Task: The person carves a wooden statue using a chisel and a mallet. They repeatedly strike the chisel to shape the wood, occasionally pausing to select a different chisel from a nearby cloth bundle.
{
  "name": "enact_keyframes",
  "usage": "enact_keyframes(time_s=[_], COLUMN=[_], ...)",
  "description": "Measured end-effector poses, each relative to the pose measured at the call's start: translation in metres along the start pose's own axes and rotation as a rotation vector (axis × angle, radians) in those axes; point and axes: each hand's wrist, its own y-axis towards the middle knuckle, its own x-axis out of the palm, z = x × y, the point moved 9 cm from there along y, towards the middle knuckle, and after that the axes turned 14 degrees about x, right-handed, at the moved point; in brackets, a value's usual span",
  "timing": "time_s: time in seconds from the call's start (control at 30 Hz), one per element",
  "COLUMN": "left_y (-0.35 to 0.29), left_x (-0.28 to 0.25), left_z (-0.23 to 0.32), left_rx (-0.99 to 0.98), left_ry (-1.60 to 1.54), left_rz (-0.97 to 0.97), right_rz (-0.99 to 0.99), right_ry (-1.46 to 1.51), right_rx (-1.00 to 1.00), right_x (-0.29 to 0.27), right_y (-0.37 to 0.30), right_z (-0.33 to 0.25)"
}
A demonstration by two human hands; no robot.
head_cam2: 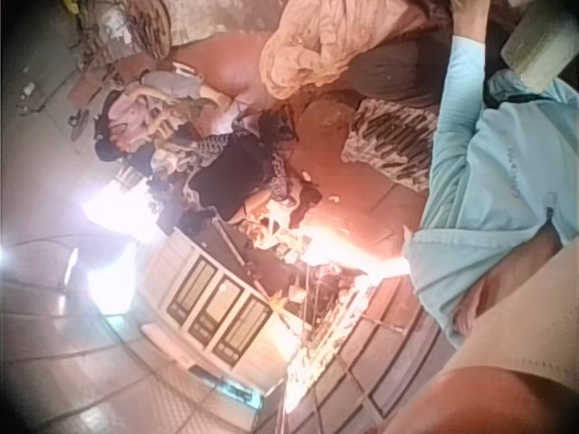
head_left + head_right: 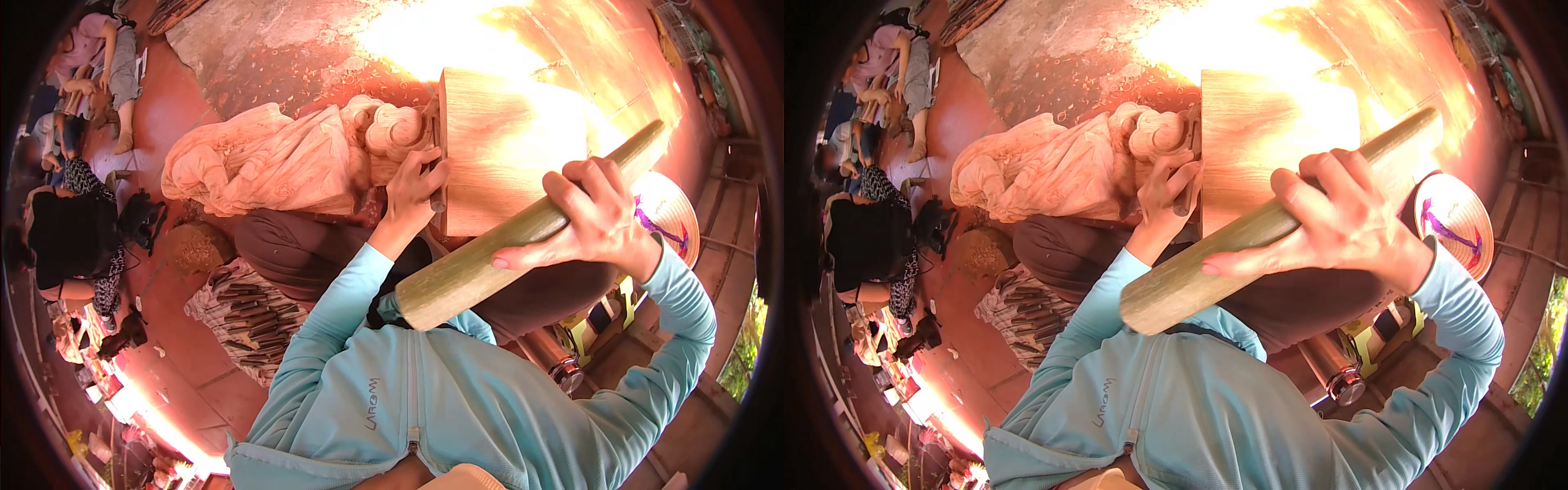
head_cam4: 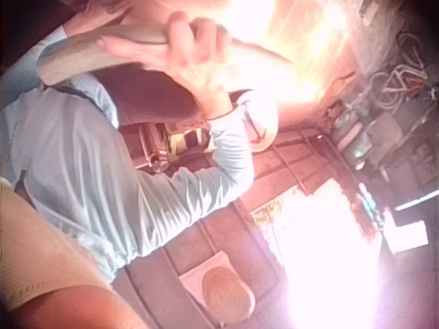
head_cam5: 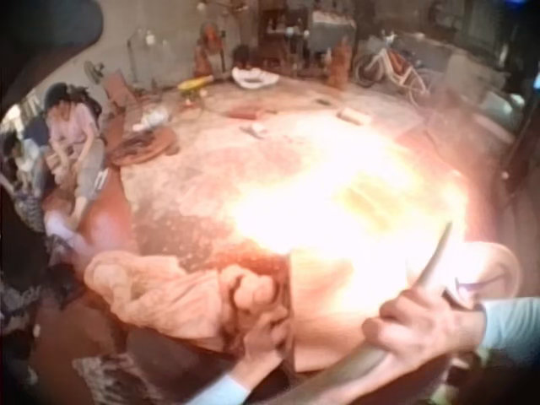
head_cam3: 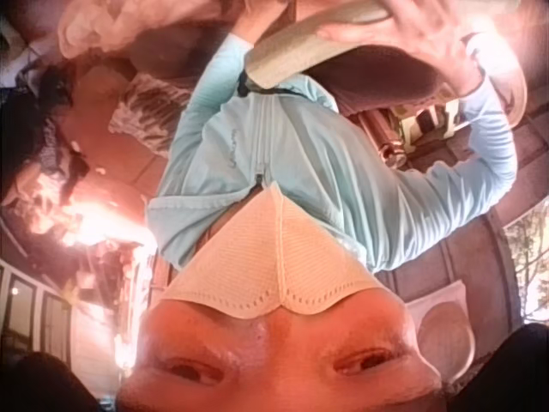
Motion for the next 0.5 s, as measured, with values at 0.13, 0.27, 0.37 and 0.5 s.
enact_keyframes(time_s=[0.13,0.27,0.37,0.5], left_y=[0.006,0.002,-0.005,-0.005], left_x=[-0.001,-0.004,-0.003,-0.002], left_z=[-0.001,0.003,0.003,0.004], left_rx=[0.018,0.063,0.021,0.027], left_ry=[-0.039,-0.030,-0.028,-0.014], left_rz=[0.010,0.030,0.012,0.006], right_rz=[-0.048,-0.010,-0.064,-0.058], right_ry=[-0.212,-0.134,0.018,0.019], right_rx=[0.018,-0.049,0.039,0.037], right_x=[0.016,0.007,0.001,0.001], right_y=[0.003,-0.001,0.000,0.000], right_z=[0.012,0.003,-0.001,-0.003])
